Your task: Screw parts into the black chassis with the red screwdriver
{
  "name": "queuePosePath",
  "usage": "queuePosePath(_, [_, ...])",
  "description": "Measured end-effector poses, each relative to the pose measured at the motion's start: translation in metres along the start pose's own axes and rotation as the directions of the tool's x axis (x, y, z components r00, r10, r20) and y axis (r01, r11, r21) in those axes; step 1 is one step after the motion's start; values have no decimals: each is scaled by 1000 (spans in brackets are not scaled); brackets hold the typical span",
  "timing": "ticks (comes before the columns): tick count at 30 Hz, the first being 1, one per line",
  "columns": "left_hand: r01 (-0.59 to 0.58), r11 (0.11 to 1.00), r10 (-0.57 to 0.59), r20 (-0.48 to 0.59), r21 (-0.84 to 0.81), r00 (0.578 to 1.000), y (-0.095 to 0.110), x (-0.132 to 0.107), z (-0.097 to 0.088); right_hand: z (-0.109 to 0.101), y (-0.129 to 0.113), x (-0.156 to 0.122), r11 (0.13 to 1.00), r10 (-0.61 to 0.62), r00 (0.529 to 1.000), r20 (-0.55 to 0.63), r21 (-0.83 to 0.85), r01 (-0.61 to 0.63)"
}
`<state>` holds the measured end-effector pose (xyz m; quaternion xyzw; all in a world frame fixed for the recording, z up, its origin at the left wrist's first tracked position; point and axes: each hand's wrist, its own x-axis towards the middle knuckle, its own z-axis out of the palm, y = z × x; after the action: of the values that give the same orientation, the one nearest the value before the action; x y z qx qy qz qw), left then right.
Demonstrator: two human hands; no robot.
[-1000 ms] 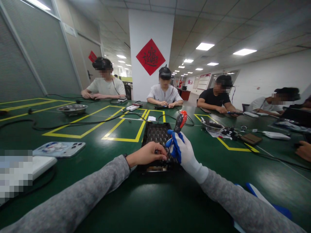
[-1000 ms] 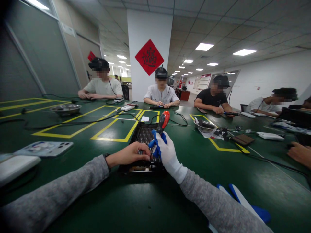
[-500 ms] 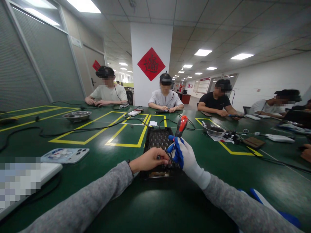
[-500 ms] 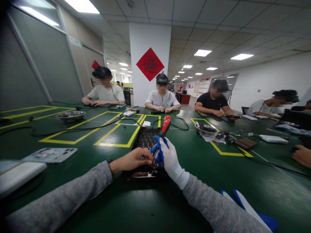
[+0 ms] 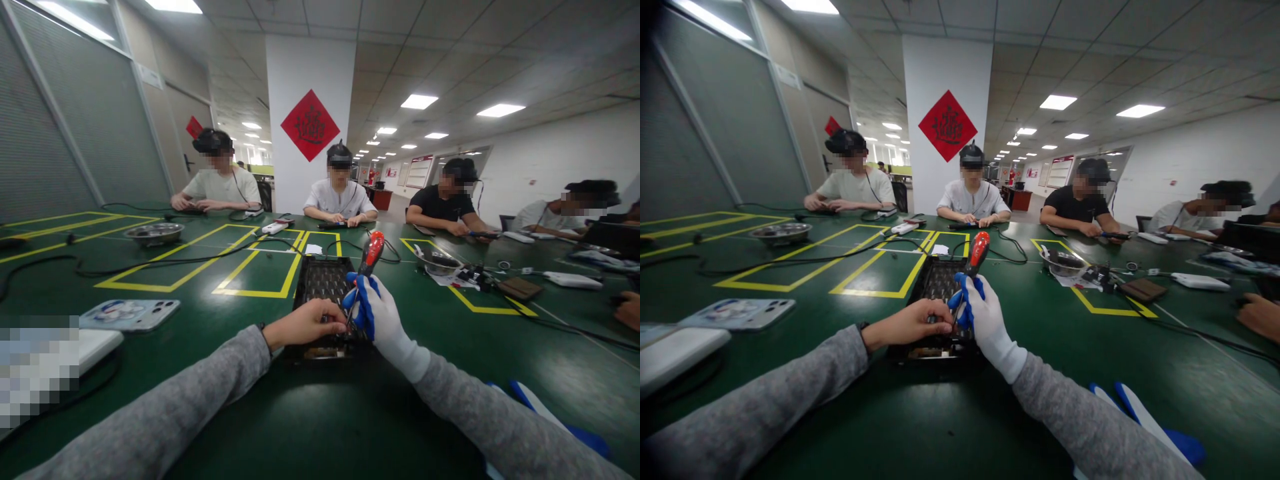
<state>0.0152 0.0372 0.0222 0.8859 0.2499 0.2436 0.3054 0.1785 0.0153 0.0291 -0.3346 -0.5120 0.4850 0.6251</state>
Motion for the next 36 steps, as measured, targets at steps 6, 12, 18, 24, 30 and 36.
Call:
queuePosePath(6, [-36,999,36,4,-22,999,0,-1,-1,1,-2,-2,999,21,1000,-2,-44,-21])
queuePosePath(12, [17,1000,-17,-3,-23,1000,0,0,0,2,-3,-3,998,3,999,36,-62,0])
queuePosePath(18, [-40,998,42,41,-55,998,1,0,-1,4,-4,-5,998,45,996,74,-52,-41])
queuePosePath(24, [-10,999,10,14,-42,1000,0,1,-1,5,-6,-7,998,11,995,96,-61,-6])
queuePosePath(30, [-63,997,65,41,-54,997,-1,1,-1,4,-6,-6,997,35,995,96,-73,-28])
queuePosePath(36, [19,999,-18,22,-47,1000,-2,2,1,5,-6,-6,998,-1,995,102,-68,8])
